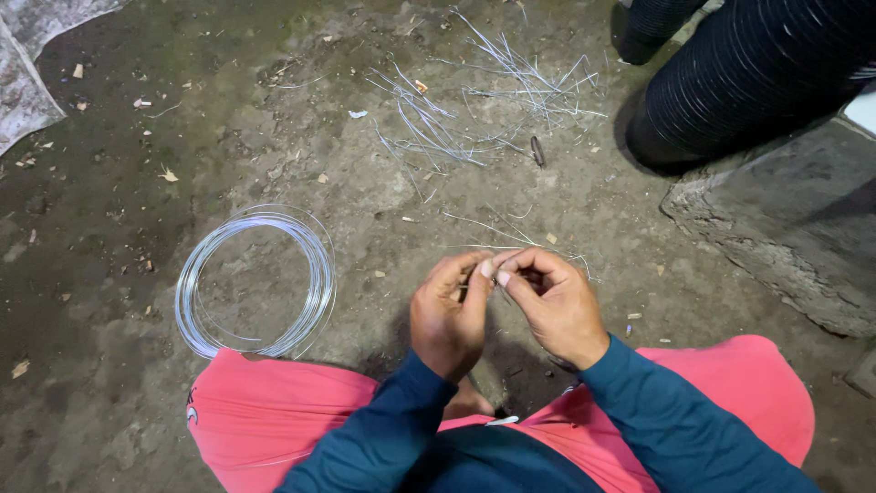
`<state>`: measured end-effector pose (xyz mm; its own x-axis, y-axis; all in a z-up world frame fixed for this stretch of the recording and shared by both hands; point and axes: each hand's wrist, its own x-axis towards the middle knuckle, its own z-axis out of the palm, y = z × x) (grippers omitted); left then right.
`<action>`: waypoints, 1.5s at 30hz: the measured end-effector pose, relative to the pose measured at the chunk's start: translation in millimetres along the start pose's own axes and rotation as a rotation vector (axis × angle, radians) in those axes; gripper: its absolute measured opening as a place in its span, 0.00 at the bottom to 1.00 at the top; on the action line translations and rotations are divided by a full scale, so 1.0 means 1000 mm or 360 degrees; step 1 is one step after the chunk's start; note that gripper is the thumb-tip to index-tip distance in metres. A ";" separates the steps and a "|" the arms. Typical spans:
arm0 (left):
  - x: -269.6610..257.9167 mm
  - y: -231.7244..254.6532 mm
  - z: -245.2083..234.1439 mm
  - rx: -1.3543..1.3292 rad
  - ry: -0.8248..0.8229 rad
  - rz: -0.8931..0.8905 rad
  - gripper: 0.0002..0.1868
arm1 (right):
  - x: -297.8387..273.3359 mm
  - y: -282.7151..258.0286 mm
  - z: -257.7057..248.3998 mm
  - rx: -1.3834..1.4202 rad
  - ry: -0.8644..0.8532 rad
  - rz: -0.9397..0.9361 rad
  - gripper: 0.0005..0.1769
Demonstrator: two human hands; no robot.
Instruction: The person sits on the ground and uses pliers to cut a long coil of thin metal wire into short segments. They repeatedly pull wire from the coil, cut it, and drop the pieces onto the floor.
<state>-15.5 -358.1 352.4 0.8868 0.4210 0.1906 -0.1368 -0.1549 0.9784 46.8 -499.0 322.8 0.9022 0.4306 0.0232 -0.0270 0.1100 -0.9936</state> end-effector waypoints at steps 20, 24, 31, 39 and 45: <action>0.004 -0.025 -0.003 -0.0737 -0.0208 -0.0950 0.17 | 0.002 -0.021 0.002 -0.0957 0.0042 -0.0349 0.07; 0.005 -0.029 -0.004 -0.0811 -0.0096 -0.1024 0.15 | 0.003 -0.022 -0.001 -0.0903 -0.0049 -0.0294 0.09; 0.011 -0.046 -0.006 -0.0777 0.0094 -0.0856 0.15 | 0.004 -0.014 0.003 -0.0388 -0.0060 0.0130 0.08; 0.030 -0.047 -0.012 -0.0768 0.0285 -0.0576 0.13 | -0.004 -0.018 0.009 -0.0707 -0.0141 0.0029 0.09; 0.076 -0.038 -0.033 -0.1082 0.0750 -0.0319 0.12 | -0.009 -0.010 0.008 -0.0749 -0.0206 0.0111 0.10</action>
<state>42.8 -290.8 332.3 0.6669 0.7345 -0.1256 -0.3658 0.4696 0.8035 35.2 -496.5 333.6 0.8435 0.5337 -0.0612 0.1390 -0.3269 -0.9348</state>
